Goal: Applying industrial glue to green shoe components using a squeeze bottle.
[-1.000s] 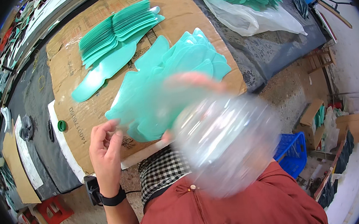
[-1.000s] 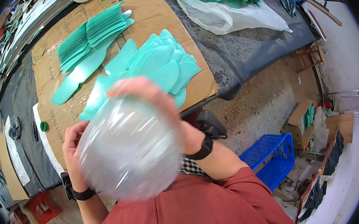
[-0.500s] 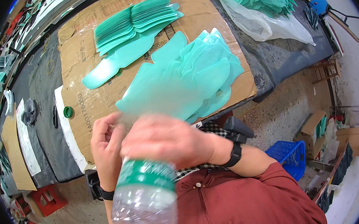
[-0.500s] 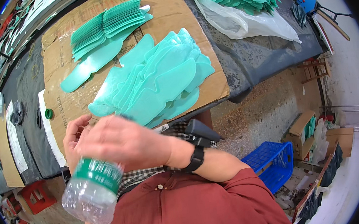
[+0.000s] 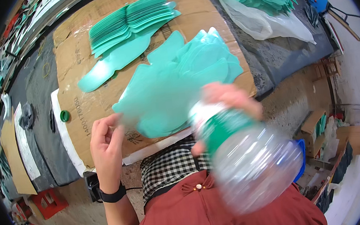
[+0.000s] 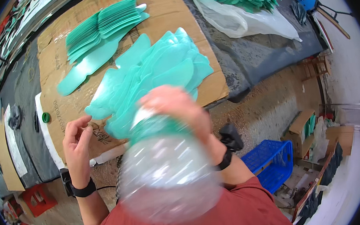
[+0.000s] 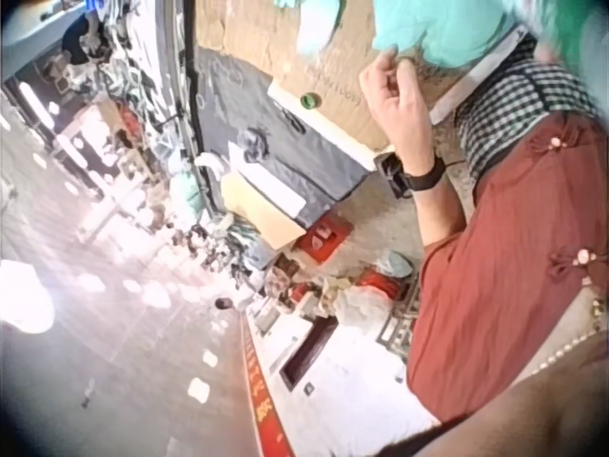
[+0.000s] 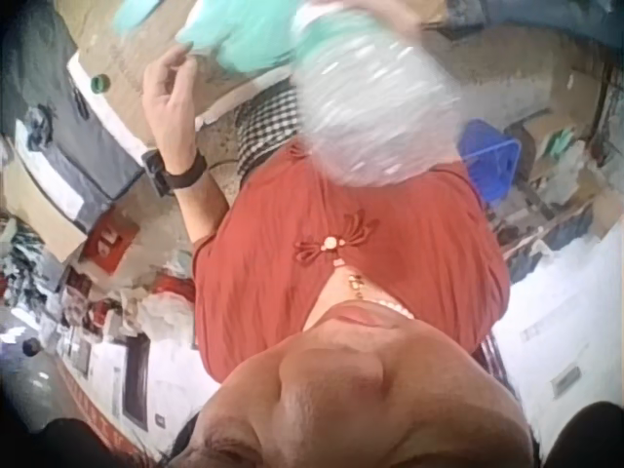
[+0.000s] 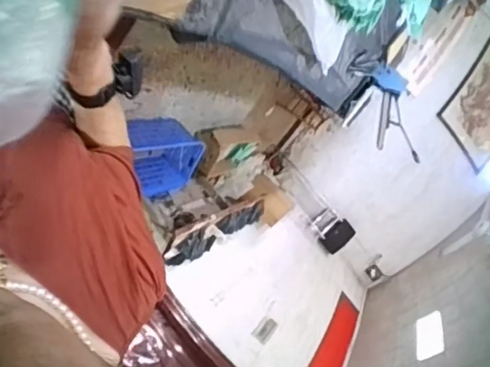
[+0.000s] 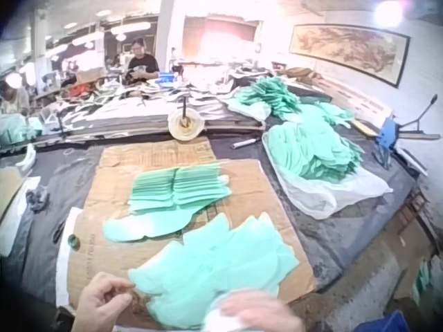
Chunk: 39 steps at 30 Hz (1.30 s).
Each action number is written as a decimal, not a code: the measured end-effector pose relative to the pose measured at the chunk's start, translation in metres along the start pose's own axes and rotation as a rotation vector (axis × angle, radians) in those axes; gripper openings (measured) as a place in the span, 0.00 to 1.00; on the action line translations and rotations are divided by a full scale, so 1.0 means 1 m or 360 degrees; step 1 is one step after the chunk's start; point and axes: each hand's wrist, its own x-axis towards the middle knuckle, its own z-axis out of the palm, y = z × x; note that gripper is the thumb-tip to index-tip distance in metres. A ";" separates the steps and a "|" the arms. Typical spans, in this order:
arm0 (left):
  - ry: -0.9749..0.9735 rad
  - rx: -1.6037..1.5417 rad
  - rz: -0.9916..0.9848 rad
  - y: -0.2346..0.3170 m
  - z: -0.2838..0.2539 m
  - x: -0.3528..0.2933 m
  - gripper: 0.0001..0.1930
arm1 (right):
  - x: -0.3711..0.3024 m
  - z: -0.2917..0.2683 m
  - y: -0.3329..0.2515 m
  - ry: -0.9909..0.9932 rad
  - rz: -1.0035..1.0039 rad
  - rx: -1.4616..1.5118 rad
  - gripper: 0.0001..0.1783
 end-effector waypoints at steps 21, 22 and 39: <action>-0.0467 -0.0217 -0.0148 0.041 0.025 -0.005 0.04 | -0.020 -0.116 0.074 0.1516 0.0511 0.0493 0.34; -0.0508 -0.0292 -0.0153 0.048 0.024 -0.003 0.03 | -0.021 -0.116 0.074 0.1520 0.0500 0.0517 0.36; 0.0313 0.0859 0.1432 0.102 0.019 0.017 0.11 | -0.023 -0.122 0.068 0.1589 0.0599 0.0337 0.36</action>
